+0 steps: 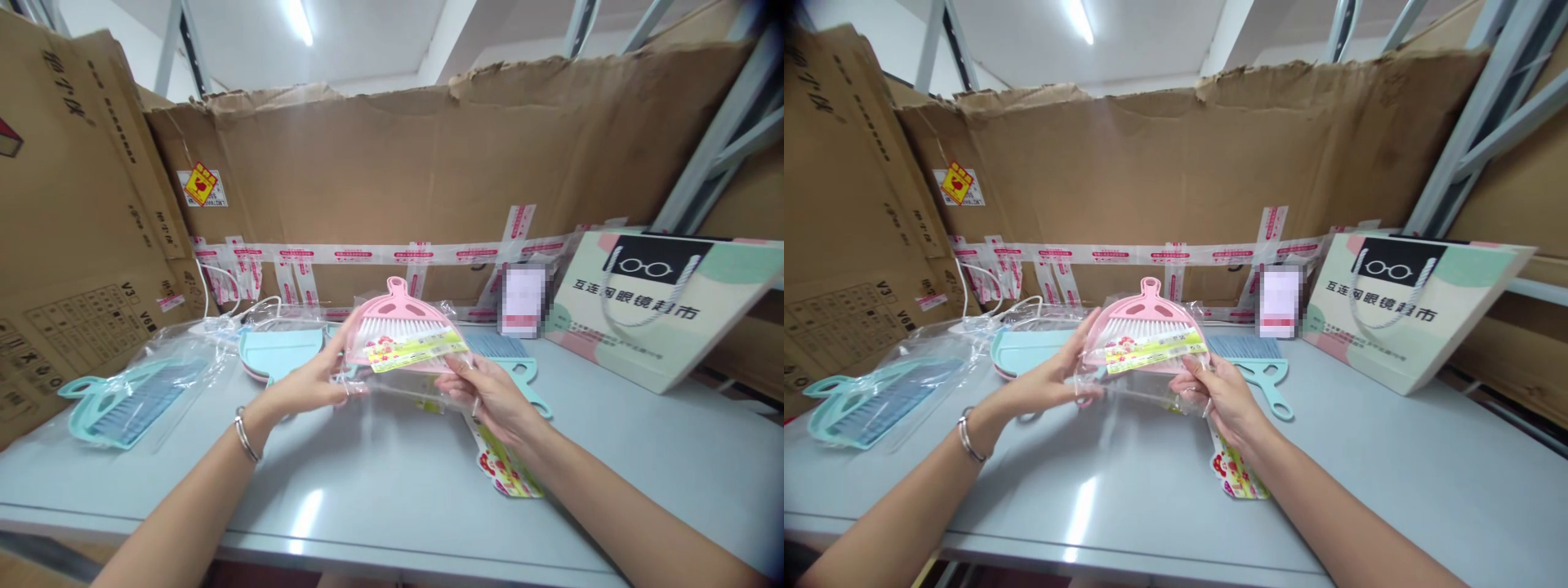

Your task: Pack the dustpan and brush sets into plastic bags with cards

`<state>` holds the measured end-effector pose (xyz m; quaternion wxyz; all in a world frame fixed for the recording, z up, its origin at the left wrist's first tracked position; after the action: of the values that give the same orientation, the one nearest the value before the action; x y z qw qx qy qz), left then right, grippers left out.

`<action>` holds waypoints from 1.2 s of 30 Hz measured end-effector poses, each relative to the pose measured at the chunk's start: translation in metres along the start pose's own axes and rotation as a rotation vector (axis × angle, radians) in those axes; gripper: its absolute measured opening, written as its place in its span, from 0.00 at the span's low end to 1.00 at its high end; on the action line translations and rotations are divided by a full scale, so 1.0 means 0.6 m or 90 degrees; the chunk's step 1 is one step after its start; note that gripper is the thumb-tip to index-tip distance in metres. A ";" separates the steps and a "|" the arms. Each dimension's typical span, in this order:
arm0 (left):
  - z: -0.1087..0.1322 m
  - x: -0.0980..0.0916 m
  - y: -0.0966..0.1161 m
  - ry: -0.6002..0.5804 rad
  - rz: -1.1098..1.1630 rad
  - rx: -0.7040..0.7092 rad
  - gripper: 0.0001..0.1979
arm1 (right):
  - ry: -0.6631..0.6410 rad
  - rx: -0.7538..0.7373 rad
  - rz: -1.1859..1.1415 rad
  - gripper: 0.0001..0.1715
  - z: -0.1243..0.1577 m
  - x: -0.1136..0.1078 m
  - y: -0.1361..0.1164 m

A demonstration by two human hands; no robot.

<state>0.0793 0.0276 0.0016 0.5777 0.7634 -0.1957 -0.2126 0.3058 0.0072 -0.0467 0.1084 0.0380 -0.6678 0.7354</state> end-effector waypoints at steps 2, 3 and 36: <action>-0.003 0.018 -0.006 0.017 -0.034 0.012 0.41 | -0.001 -0.001 0.008 0.13 0.000 0.001 0.001; -0.005 0.023 -0.010 0.043 -0.040 0.016 0.35 | -0.002 -0.004 0.010 0.13 0.000 0.001 0.001; -0.004 0.034 -0.043 0.296 0.078 0.169 0.43 | 0.057 -0.308 0.099 0.46 0.003 0.007 0.003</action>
<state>0.0992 0.0250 -0.0247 0.5138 0.8475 -0.1298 0.0309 0.3012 0.0057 -0.0473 0.0871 -0.0728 -0.8200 0.5611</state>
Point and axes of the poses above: each hand's wrist, its own z-axis away from the middle knuckle, its own x-axis out of the palm, y = z × x, the point moved 4 cm from there along -z, towards the middle knuckle, and after that the axes turned 13 degrees about z, right-handed, at the moved point
